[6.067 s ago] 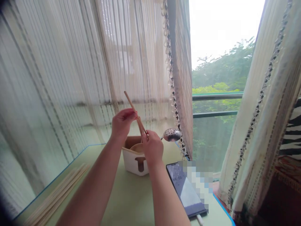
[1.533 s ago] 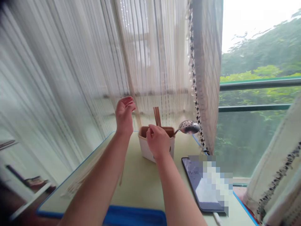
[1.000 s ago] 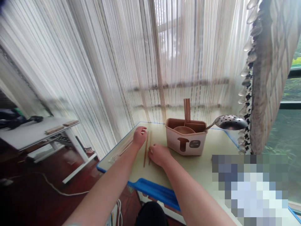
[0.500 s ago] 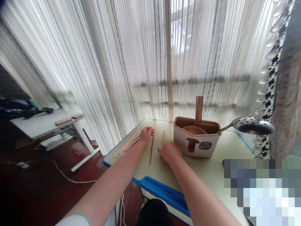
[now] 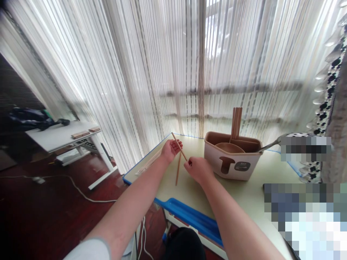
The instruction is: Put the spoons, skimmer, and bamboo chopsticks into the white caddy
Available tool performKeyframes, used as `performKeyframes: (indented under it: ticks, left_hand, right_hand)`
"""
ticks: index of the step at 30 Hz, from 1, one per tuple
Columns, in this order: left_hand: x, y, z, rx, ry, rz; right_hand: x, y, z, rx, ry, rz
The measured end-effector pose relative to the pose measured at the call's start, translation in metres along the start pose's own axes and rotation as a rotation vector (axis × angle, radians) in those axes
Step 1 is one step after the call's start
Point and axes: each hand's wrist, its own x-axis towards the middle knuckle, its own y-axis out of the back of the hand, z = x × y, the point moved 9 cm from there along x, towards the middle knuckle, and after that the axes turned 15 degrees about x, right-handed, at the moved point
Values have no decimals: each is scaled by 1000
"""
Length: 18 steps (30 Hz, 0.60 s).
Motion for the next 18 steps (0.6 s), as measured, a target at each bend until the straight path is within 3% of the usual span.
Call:
performKeyframes:
  ticks: [5, 12, 18]
  left_hand:
    - [-2, 7, 9, -31, -91, 27]
    - [2, 10, 6, -85, -87, 58]
    - [-10, -3, 24, -96, -164, 18]
  right_hand:
    - [1, 7, 3, 0, -7, 47]
    - [0, 1, 6, -6, -34, 55]
    - [-3, 17, -14, -197, 166, 115]
